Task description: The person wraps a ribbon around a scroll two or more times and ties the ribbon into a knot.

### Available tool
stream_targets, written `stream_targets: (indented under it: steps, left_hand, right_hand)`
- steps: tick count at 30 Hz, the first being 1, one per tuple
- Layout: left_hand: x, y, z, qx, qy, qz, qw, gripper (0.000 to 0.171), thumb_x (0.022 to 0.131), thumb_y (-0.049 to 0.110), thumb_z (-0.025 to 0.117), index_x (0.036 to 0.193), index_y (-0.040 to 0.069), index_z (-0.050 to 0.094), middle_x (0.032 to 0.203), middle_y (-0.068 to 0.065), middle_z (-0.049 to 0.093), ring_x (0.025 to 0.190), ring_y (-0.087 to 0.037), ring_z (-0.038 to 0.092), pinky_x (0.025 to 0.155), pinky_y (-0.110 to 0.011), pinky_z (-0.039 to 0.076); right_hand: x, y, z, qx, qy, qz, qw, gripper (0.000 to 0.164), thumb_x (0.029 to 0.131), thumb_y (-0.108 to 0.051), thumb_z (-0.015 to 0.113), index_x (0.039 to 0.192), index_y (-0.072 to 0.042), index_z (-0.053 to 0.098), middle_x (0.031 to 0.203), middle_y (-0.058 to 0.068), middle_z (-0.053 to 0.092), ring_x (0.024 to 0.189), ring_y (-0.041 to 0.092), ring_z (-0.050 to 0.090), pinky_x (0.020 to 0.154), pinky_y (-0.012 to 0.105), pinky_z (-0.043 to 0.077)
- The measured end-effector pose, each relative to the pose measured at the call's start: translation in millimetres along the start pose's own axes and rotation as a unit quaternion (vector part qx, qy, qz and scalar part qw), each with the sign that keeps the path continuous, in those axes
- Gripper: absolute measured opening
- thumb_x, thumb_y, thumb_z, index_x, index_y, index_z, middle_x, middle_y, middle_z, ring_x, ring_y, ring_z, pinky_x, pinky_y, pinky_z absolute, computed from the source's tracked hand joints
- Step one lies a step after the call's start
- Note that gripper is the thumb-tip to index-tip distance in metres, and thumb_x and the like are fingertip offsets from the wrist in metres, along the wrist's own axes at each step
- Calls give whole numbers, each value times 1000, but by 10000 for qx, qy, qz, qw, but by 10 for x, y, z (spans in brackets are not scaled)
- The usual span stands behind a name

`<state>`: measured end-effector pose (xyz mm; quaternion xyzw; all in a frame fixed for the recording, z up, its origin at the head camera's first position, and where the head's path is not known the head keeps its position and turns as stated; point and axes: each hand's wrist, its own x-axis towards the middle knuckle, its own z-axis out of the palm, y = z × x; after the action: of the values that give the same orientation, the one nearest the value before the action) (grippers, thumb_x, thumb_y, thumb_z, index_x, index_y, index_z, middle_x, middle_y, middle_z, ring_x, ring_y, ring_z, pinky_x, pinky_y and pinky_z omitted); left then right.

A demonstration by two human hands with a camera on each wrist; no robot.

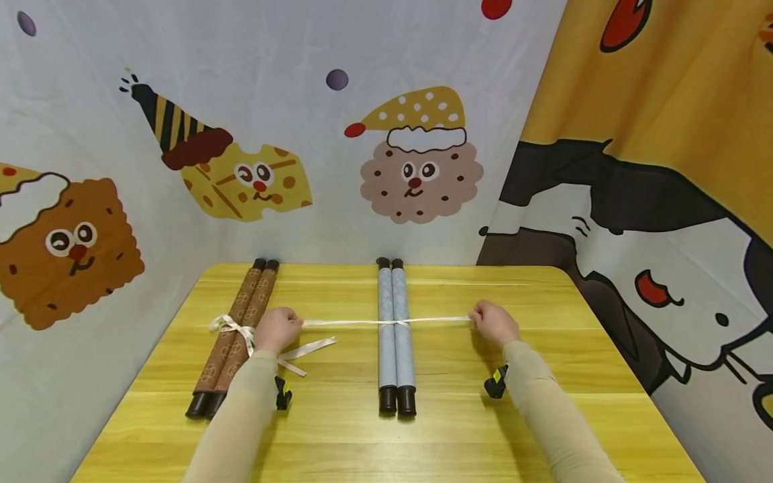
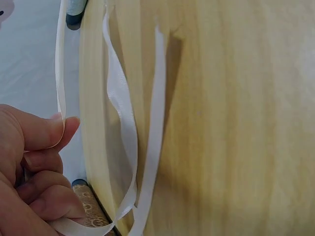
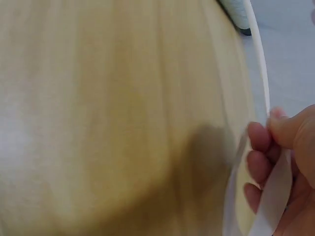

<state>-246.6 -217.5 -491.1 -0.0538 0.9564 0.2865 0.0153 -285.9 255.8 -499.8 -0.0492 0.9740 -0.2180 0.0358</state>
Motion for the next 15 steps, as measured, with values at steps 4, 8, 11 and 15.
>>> stream_targets:
  steps: [4,8,11,15]
  left_hand:
    - [-9,-23,7,-16,-141,-53,9999,26,96,22,61,106,0,71,97,-14,70,79,-27,63,73,-48,51]
    - [14,-69,-43,-36,-187,93,9998,26,97,22,61,106,0,71,98,-15,70,81,-28,64,73,-49,52]
    - [48,-105,-160,60,-137,263,9995,26,98,23,60,104,1,72,94,-13,70,78,-27,64,71,-47,53]
    - [96,-120,-401,242,91,432,9987,23,99,22,59,99,3,72,76,-7,65,62,-21,55,59,-40,47]
  right_hand:
    - [-17,18,78,-34,-221,-11,9997,20,103,-20,53,86,-11,56,74,2,57,64,21,49,62,37,41]
    - [-24,19,110,-30,-313,-134,9994,19,103,-18,55,86,-10,58,74,1,56,63,19,49,63,37,41]
    - [-19,32,119,31,-364,-177,9992,18,102,-18,55,86,-9,58,73,2,56,63,19,48,62,36,40]
    - [-6,58,129,80,-461,-166,9988,18,103,-18,54,87,-9,57,74,2,55,63,19,48,62,36,40]
